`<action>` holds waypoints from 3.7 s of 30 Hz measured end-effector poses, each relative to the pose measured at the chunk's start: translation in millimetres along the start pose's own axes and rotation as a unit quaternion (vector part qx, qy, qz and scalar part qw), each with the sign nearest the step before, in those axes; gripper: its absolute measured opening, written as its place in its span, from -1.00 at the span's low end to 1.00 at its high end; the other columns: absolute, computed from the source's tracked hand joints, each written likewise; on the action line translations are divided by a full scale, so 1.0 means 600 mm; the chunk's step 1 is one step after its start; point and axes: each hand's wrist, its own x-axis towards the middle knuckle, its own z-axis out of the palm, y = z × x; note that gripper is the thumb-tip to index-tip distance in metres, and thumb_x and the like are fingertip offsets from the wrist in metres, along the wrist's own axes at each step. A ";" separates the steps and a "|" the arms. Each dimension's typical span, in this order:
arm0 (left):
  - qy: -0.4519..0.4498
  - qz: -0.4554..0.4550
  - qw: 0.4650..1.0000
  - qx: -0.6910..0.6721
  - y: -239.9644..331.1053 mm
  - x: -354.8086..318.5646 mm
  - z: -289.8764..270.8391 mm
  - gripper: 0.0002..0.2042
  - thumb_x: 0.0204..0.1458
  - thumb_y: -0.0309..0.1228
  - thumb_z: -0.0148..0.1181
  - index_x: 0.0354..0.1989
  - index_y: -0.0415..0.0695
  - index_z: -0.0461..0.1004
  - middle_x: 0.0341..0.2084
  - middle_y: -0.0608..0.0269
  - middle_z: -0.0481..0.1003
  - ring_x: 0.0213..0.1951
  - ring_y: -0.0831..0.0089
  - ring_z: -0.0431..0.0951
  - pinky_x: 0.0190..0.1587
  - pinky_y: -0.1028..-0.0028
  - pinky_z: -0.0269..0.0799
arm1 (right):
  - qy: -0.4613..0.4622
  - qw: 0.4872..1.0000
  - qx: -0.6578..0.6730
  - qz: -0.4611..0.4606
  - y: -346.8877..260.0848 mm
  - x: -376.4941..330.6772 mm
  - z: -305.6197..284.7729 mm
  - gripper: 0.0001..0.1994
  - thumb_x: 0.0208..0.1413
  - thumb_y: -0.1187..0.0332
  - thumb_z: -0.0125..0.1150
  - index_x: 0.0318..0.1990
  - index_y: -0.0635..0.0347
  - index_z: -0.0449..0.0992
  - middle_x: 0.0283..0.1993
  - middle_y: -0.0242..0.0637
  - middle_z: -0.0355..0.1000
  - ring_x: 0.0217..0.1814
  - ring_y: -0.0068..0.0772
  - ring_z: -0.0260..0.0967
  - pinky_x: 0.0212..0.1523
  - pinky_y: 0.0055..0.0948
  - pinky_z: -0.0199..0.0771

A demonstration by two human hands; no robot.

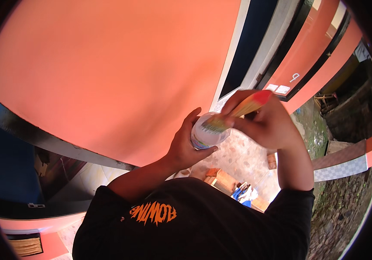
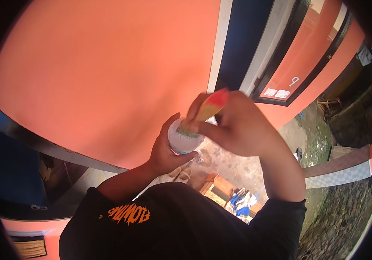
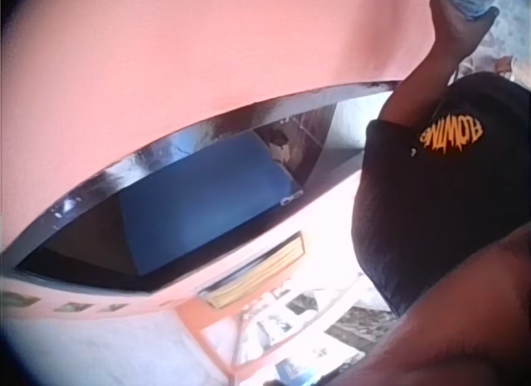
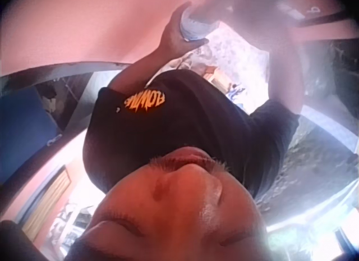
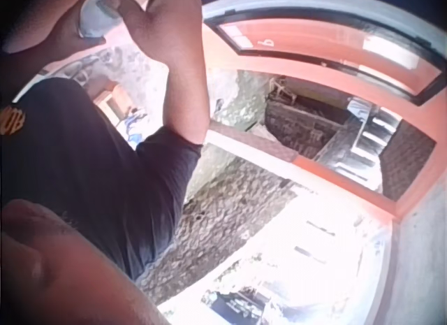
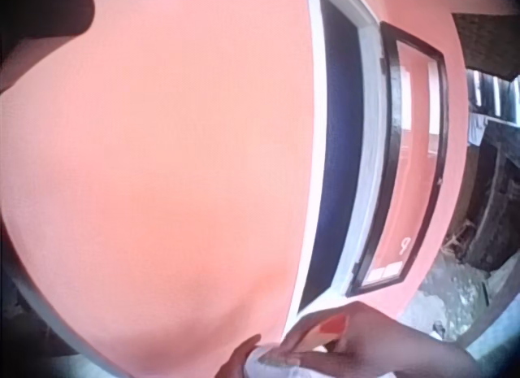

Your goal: The person pours a white liquid into a small container, stirs it with a brush, then walks outside and paints the white trim around a window on a peach-colored wall.

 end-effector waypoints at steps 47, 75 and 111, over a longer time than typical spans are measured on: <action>-0.016 0.001 0.999 -0.028 -0.014 0.085 0.015 -0.01 -0.18 -0.45 0.56 0.41 -0.21 -0.01 0.18 -0.04 0.30 0.25 0.17 0.37 0.25 0.19 0.34 | 0.063 0.986 -0.133 -0.083 0.034 0.014 -0.043 -0.90 0.04 0.45 0.38 -0.27 0.13 0.60 -0.31 -0.31 0.58 -0.30 -0.31 0.56 -0.29 -0.39 0.51; 0.031 0.024 0.999 -0.022 -0.005 0.117 0.031 -0.08 -0.23 -0.48 0.56 0.34 -0.17 0.09 0.13 0.03 0.34 0.19 0.18 0.39 0.22 0.21 0.34 | 0.330 0.781 0.530 0.002 0.177 -0.008 -0.029 -0.82 0.32 0.33 0.18 -0.04 0.22 0.48 -0.43 -0.36 0.52 -0.48 -0.60 0.48 -0.46 -0.61 0.52; 0.070 -0.125 0.989 -0.041 0.027 0.062 -0.038 -0.39 -0.15 -0.63 0.42 0.14 -0.25 0.31 -0.10 0.20 0.47 -0.06 0.42 0.53 -0.03 0.37 0.50 | 0.602 0.710 0.214 -0.297 0.239 0.217 -0.104 -0.82 0.21 0.46 0.32 -0.09 0.35 0.53 -0.19 -0.25 0.54 -0.22 -0.59 0.49 -0.18 -0.60 0.50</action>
